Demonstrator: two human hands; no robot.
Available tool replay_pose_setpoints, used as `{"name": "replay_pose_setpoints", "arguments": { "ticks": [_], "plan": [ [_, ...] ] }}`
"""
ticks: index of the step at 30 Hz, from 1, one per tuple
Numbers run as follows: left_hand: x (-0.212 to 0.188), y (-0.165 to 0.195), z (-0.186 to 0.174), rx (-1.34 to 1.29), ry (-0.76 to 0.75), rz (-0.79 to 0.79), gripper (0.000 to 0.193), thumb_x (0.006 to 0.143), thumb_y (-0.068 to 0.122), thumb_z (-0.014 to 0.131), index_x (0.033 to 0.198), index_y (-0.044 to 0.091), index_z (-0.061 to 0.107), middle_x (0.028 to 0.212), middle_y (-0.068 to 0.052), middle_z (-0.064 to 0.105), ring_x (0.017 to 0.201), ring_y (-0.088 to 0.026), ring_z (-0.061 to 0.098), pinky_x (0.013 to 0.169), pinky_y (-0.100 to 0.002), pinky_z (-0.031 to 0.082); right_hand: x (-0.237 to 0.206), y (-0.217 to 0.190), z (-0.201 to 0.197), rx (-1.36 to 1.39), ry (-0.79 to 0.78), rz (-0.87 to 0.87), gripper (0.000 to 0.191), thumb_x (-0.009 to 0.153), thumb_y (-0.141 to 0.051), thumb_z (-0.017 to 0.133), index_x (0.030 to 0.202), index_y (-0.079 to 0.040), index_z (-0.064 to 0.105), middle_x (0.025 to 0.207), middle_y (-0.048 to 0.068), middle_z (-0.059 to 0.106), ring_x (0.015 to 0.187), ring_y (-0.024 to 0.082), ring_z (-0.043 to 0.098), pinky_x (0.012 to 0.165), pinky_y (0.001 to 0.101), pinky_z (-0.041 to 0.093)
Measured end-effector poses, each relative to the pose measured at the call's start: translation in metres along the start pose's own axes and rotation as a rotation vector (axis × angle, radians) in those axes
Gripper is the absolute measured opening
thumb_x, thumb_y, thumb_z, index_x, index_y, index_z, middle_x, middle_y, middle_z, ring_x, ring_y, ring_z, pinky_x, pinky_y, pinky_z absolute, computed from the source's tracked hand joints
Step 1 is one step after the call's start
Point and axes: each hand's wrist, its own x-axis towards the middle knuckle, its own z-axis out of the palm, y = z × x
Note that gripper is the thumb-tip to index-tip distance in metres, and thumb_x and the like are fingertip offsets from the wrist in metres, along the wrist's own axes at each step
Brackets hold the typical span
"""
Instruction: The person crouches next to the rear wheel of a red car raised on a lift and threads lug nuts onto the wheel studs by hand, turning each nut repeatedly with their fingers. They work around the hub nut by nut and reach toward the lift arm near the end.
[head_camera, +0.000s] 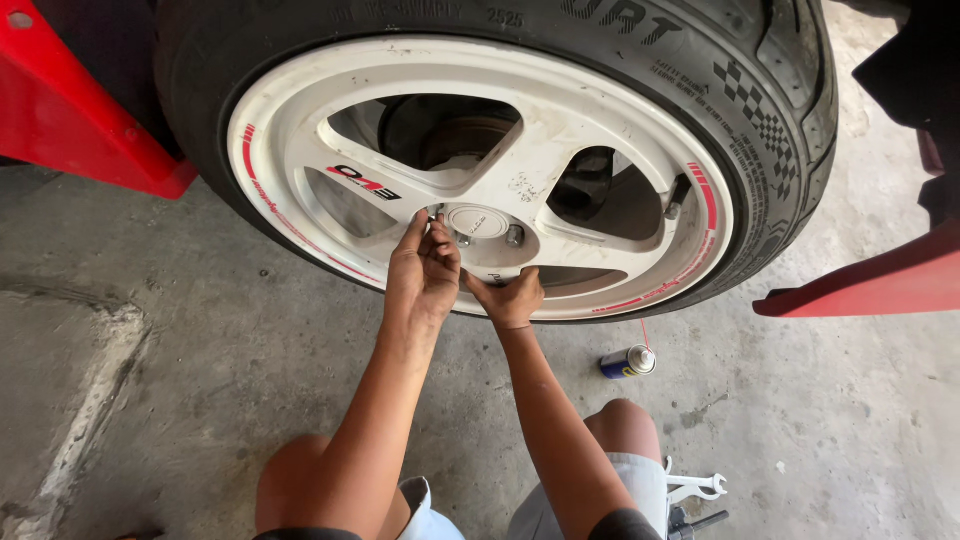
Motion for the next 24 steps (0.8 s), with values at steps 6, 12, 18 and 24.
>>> {"name": "replay_pose_setpoints", "arguments": {
  "ticks": [6,12,18,24],
  "plan": [
    [-0.007,-0.001,0.006,0.103,-0.012,0.054,0.019,0.101,0.018,0.064,0.099,-0.002,0.064,0.081,-0.006,0.068,0.066,-0.013,0.062,0.059,-0.024,0.05,0.0,0.001,0.0,0.038,-0.025,0.02,0.091,0.046,-0.065,0.098,0.089,0.001,0.052,0.079,0.016,0.068,0.071,0.038,0.071,0.062,0.0471,0.057],
    [-0.007,-0.002,0.0,0.163,0.03,0.086,0.021,0.101,0.021,0.066,0.1,0.0,0.066,0.076,-0.003,0.066,0.063,-0.01,0.059,0.057,-0.023,0.047,-0.001,-0.002,-0.003,0.04,-0.023,0.008,0.094,0.049,-0.062,0.097,0.102,0.004,0.056,0.085,0.017,0.07,0.076,0.039,0.072,0.066,0.0472,0.058],
    [-0.007,0.0,-0.008,0.223,0.048,0.094,0.023,0.1,0.018,0.066,0.106,-0.004,0.07,0.073,0.0,0.064,0.061,-0.008,0.057,0.057,-0.022,0.047,-0.003,-0.001,-0.002,0.061,-0.051,0.028,0.094,0.051,-0.062,0.097,0.104,0.002,0.054,0.089,0.016,0.071,0.079,0.037,0.073,0.068,0.0459,0.059],
    [-0.02,0.002,-0.003,0.307,0.095,0.134,0.024,0.099,0.019,0.067,0.107,-0.003,0.07,0.073,0.0,0.063,0.061,-0.008,0.056,0.056,-0.023,0.046,-0.006,0.001,0.0,0.082,-0.026,-0.007,0.094,0.054,-0.061,0.098,0.106,0.002,0.054,0.091,0.016,0.071,0.08,0.037,0.074,0.069,0.0457,0.059]
  ]
}}
